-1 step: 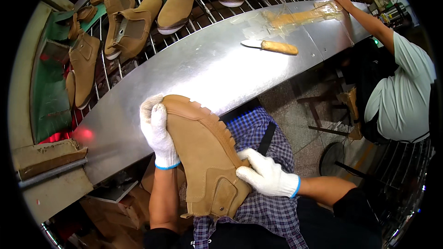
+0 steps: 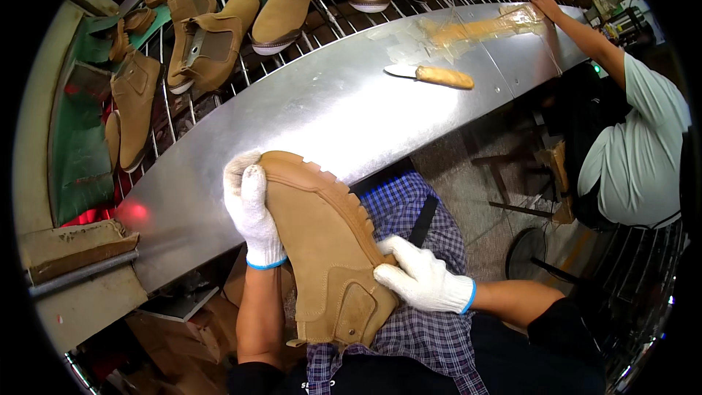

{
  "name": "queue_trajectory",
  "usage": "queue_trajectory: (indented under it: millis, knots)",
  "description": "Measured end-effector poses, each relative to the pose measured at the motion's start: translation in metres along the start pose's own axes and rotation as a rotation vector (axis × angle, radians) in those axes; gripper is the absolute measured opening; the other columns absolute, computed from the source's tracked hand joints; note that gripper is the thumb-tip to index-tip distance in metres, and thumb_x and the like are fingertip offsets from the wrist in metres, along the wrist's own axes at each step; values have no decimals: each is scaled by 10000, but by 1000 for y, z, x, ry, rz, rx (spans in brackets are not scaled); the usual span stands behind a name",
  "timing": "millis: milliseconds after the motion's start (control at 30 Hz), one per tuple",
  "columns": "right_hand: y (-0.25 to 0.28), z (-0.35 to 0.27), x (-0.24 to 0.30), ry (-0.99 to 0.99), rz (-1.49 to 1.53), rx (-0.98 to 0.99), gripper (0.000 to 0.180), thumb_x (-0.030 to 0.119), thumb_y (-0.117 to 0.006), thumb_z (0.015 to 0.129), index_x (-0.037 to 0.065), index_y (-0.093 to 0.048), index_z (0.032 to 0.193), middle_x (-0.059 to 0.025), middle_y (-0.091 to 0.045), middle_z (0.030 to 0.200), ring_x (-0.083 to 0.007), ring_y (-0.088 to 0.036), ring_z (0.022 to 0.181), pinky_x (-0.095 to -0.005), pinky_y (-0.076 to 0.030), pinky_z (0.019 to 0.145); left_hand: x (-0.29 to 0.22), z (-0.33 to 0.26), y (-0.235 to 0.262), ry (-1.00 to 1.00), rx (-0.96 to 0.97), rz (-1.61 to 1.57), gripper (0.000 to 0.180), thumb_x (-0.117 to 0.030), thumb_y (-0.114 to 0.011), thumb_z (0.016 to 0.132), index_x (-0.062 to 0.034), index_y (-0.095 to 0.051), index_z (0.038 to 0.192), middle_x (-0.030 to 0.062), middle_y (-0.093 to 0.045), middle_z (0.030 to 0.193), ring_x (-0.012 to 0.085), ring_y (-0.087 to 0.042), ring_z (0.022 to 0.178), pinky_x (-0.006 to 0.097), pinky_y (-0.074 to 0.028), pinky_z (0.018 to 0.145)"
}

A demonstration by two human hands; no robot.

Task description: The person picks up boots from a conveyor belt, trims excess material from the edges of the soles using a knife, and then places the boots back onto the belt.

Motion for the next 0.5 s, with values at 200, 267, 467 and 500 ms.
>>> queue_trajectory:
  millis: [200, 267, 467, 500]
  knots:
    - [-1, 19, 1, -99, -11, 146, 484, 436, -642, 1063, -19, -585, 1221, -192, -732, 1041, -300, -749, 959, -423, -603, 844, -3, -3, -2, 59, 13, -105, 288, -173, -693, 1031, 3, -639, 1252, 92, -677, 1162, 160, -639, 1046, 340, -534, 983]
    - [-3, 26, -2, -96, 80, 118, 611, 456, -661, 1048, -48, -520, 1363, -230, -707, 1181, -291, -715, 1069, -429, -585, 937, 3, -1, 5, 30, 5, -22, 288, -179, -699, 1029, 2, -640, 1245, 90, -678, 1157, 159, -639, 1039, 340, -533, 983]
    - [11, 56, 24, 73, 108, -8, 845, 513, -694, 994, -81, -402, 1520, -283, -617, 1395, -346, -636, 1288, -471, -521, 1091, 5, -2, 4, 15, 14, -16, 264, -173, -703, 1031, -7, -646, 1228, 78, -682, 1148, 155, -638, 1031, 339, -533, 975]
    - [14, 66, 30, 60, 131, -52, 869, 520, -710, 974, -78, -409, 1529, -293, -610, 1416, -357, -619, 1325, -463, -515, 1097, 3, -1, 3, 22, 19, -16, 258, -169, -701, 1031, -9, -647, 1226, 76, -683, 1148, 155, -638, 1030, 338, -533, 973]
Point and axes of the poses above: each hand's wrist, its own z-axis towards the middle knuckle, its own y-axis out of the back of the hand, x = y × z, the point moved 7 cm from there along z, towards the middle knuckle
